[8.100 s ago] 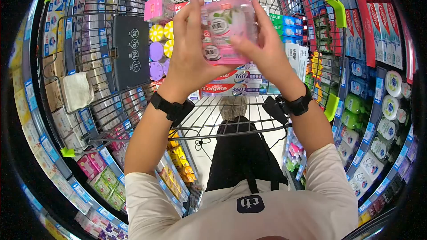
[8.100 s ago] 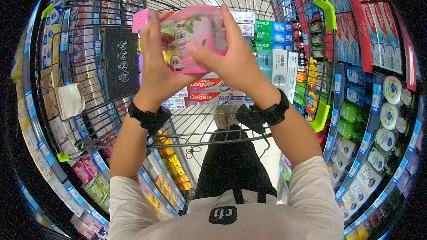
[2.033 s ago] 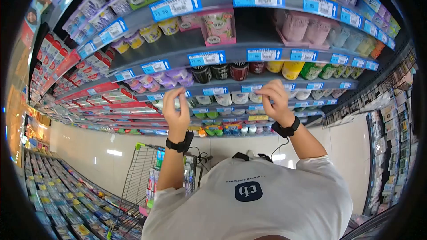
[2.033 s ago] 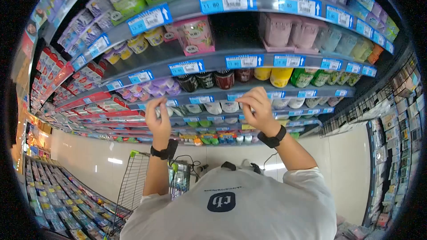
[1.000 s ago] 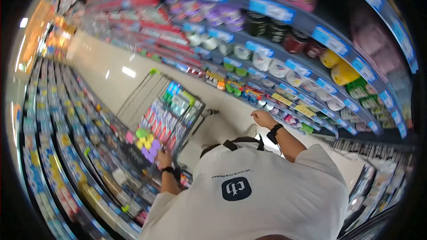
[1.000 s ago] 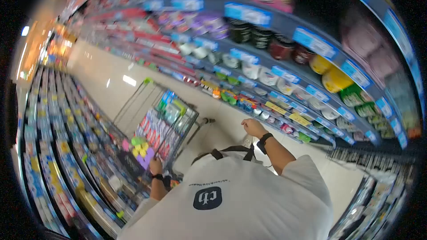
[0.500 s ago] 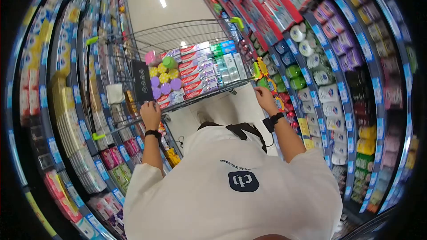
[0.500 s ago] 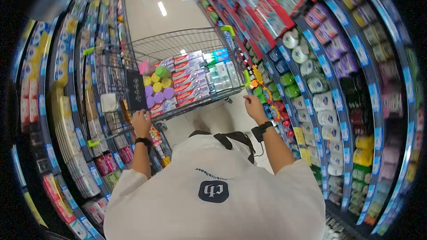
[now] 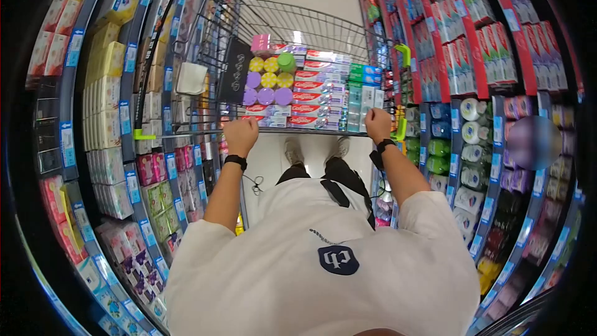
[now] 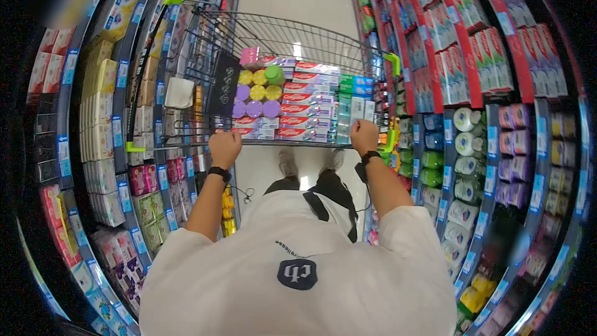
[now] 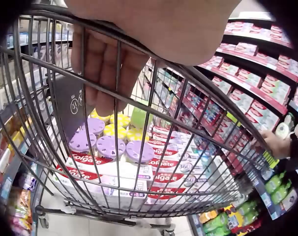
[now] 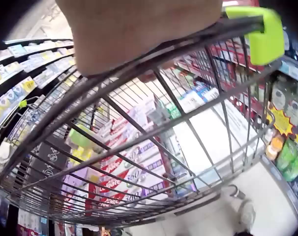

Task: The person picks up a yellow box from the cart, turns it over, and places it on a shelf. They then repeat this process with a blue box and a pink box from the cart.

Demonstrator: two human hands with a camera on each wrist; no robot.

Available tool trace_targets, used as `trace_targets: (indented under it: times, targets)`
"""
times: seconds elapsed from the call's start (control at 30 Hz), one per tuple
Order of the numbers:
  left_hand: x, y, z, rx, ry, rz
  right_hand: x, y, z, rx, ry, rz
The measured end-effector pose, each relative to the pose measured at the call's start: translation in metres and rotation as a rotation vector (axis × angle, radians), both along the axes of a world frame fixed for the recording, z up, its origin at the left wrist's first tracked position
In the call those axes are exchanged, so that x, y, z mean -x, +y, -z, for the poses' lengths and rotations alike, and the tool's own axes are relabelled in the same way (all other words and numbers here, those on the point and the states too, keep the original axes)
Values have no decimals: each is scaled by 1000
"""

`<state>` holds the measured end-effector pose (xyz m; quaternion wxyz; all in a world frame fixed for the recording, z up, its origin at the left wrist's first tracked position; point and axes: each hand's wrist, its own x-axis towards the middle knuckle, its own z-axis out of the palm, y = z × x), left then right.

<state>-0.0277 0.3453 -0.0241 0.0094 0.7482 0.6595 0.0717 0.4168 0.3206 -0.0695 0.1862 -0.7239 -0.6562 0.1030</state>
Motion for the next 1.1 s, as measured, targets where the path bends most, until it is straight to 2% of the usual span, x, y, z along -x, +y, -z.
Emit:
trace_targets:
  times: [0.07, 0.17, 0.43, 0.67, 0.8, 0.87, 1.1]
  targets:
    - [-4, 1, -4, -11, -25, -15, -1, -2, 4, -84, 48, -3]
    - [-16, -1, -14, -2, -65, -48, -7, 3, 7, -52, 67, 26]
    - [-58, -20, -7, 32, -15, -133, -47, 48, -6, 154, 80, 42]
    - [-110, -36, -18, 133, -72, -254, -92, 95, 6, 181, 96, -70]
    - [-124, -50, -7, 124, -65, -266, -107, 114, 5, 204, 93, -116]
    - [-133, -57, -2, 130, -117, -273, -113, 121, 2, 285, 101, -122]
    - [-146, -61, -12, 199, -91, -324, -121, 125, 5, 282, 92, -166]
